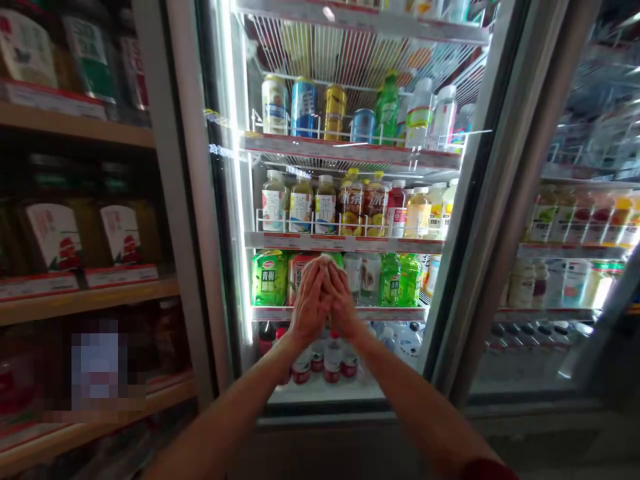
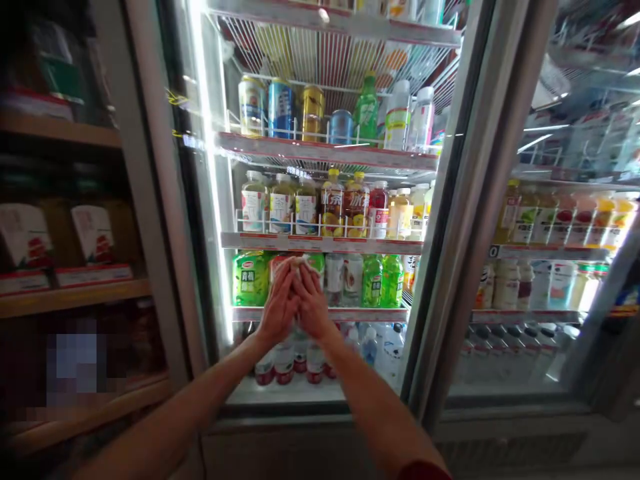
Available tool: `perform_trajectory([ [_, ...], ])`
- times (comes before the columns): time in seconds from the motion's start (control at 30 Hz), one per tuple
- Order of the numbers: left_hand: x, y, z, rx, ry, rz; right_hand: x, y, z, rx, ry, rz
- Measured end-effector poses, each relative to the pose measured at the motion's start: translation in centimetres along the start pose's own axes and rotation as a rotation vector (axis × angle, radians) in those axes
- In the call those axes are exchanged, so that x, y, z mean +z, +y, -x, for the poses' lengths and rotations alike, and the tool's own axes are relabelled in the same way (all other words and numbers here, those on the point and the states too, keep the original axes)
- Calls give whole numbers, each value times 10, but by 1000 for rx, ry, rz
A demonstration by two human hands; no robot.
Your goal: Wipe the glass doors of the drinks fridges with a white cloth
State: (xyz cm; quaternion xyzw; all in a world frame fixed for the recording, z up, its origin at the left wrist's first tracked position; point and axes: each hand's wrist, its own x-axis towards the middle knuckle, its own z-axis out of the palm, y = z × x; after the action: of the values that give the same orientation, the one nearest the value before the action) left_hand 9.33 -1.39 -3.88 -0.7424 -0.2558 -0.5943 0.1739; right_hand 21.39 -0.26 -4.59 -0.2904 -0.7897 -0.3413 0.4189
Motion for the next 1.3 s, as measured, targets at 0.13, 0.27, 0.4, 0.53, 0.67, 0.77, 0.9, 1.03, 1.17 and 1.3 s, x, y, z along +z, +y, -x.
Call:
perform_trajectory([
  [0.13,24,3,-30,4,109,-152,-40,49,10,-13,88,73],
  [0.27,37,-2,-72,102,138,-341,-64,99,-15,289,266,320],
  [0.4,-16,-48,-97,262,252,-558,-63,117,-23,263,246,406],
  [0.53,-65,-82,-113,94,511,-594,-58,115,-14,274,241,415],
  [0.67,-9,-39,-111,262,328,-526,-59,115,-12,278,248,414],
  [0.77,28,-12,-107,532,85,-456,-66,123,-7,218,194,422],
  [0.9,-10,-46,-122,330,175,-415,-72,134,5,205,161,439],
  [1.03,-23,-62,-128,137,368,-438,-70,137,10,233,192,437],
  [1.17,17,-27,-99,570,-62,-439,-71,138,10,200,186,431],
  [1.3,-9,-43,-99,578,-94,-439,-72,138,13,190,169,425],
])
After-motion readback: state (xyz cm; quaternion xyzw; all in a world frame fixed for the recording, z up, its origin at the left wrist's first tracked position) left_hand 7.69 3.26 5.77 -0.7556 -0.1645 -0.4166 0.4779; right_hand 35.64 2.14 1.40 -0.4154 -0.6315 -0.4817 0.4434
